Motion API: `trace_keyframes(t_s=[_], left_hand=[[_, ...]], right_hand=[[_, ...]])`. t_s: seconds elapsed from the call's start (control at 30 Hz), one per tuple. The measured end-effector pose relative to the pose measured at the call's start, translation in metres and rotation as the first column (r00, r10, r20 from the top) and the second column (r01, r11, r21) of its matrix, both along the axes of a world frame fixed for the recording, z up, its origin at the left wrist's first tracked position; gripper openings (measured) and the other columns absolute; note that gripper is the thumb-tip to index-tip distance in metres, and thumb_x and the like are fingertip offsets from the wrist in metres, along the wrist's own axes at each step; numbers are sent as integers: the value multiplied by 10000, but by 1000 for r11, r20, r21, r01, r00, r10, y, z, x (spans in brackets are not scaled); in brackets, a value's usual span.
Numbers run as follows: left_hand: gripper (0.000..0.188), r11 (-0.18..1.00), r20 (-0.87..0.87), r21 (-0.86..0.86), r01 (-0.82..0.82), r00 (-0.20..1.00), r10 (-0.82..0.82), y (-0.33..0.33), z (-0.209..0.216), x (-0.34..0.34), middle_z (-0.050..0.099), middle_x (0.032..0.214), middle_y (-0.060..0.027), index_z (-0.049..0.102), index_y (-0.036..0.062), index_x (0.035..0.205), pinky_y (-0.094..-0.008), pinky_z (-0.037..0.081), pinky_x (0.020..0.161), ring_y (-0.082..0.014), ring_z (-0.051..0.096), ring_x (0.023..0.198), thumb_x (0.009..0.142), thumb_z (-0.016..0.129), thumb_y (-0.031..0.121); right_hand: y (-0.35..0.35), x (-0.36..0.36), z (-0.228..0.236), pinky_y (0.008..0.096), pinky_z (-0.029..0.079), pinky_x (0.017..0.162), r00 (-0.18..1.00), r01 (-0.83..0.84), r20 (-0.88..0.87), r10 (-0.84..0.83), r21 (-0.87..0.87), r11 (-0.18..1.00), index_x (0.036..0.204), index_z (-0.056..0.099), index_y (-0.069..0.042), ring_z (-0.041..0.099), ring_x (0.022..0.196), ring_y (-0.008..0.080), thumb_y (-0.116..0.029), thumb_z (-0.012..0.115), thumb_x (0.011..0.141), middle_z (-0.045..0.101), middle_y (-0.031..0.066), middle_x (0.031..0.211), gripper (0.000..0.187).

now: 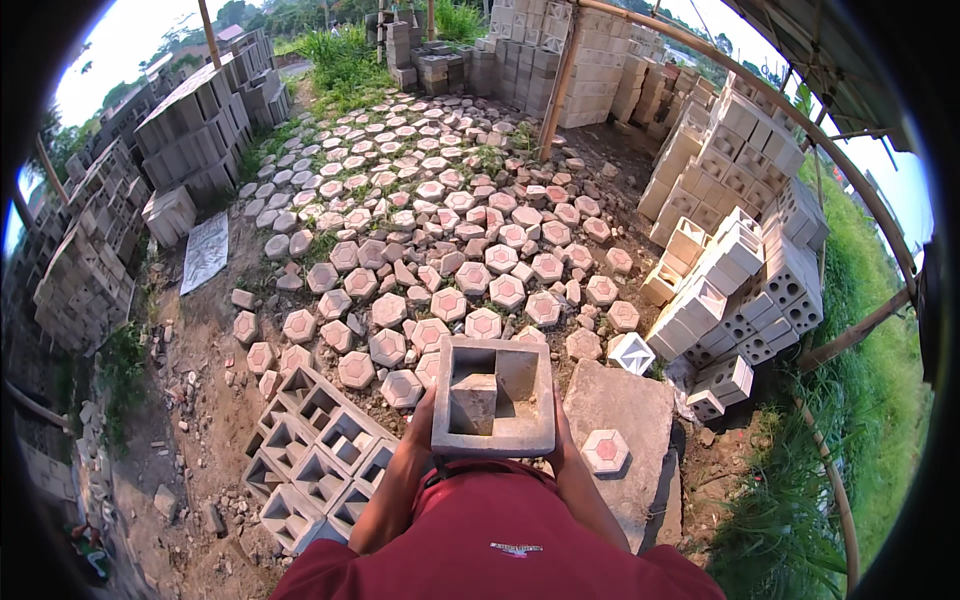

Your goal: The person moves hollow concrete masonry blocks one at a time from a small pile on the ground and stacks them neatly onto larger existing stacks in a manufacturing yard.

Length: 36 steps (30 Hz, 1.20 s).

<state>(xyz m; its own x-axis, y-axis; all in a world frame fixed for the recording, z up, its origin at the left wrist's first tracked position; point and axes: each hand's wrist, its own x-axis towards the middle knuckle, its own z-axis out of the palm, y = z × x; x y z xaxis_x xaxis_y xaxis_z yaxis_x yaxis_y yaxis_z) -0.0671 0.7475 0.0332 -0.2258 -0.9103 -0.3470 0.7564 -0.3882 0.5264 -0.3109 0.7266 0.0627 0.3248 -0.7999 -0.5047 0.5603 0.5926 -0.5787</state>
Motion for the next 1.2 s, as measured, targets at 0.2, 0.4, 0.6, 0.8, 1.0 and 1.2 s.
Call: trace_keyframes(t_s=[0.2,0.4,0.6,0.8,1.0,1.2], left_hand=[[469,988,84,25,-155,985,152,-149,-43,68,616,1008,-68,538,52,1175,-326,490,801,-195,597,893,955,394,440],[572,991,226,-57,-123,965,133,-317,-11,165,546,1190,-55,465,73,1294,-312,418,901,-189,521,1045,939,393,516],[540,974,239,-56,-221,944,228,-428,-49,249,574,1158,-78,494,69,1267,-331,438,898,-204,558,1013,950,388,492],[533,966,119,-68,-248,960,255,-547,-50,280,569,1169,-85,491,64,1268,-337,436,910,-209,553,1032,954,388,481],[546,945,183,17,-326,930,317,-696,-45,323,550,1208,-99,477,48,1281,-357,434,929,-217,547,1061,954,391,476],[550,916,161,-30,-399,903,399,-846,-23,359,540,1223,-99,469,44,1289,-356,424,940,-220,540,1072,953,393,474]], right_hand=[[-151,61,-16,370,507,823,994,-17,-105,8,-87,996,1339,418,-110,577,1023,234,-603,377,908,537,90,1208,656],[-333,165,-35,357,496,848,995,28,101,-13,-148,989,1273,475,-93,582,991,206,-585,374,918,550,72,1130,615],[-466,229,-58,286,454,653,971,-124,-212,112,-45,991,1062,619,-84,546,749,129,-633,385,894,583,14,857,620],[-604,269,-108,261,435,641,957,-92,-289,40,-166,982,1048,631,-80,528,695,115,-638,379,893,579,1,811,631],[-775,318,-99,250,426,656,935,-245,-310,176,-202,948,1095,610,-54,528,709,107,-593,397,912,581,2,837,608],[-937,362,-88,307,445,788,716,-495,-698,10,-498,712,1238,536,-40,565,870,157,-542,379,938,618,76,979,605]])
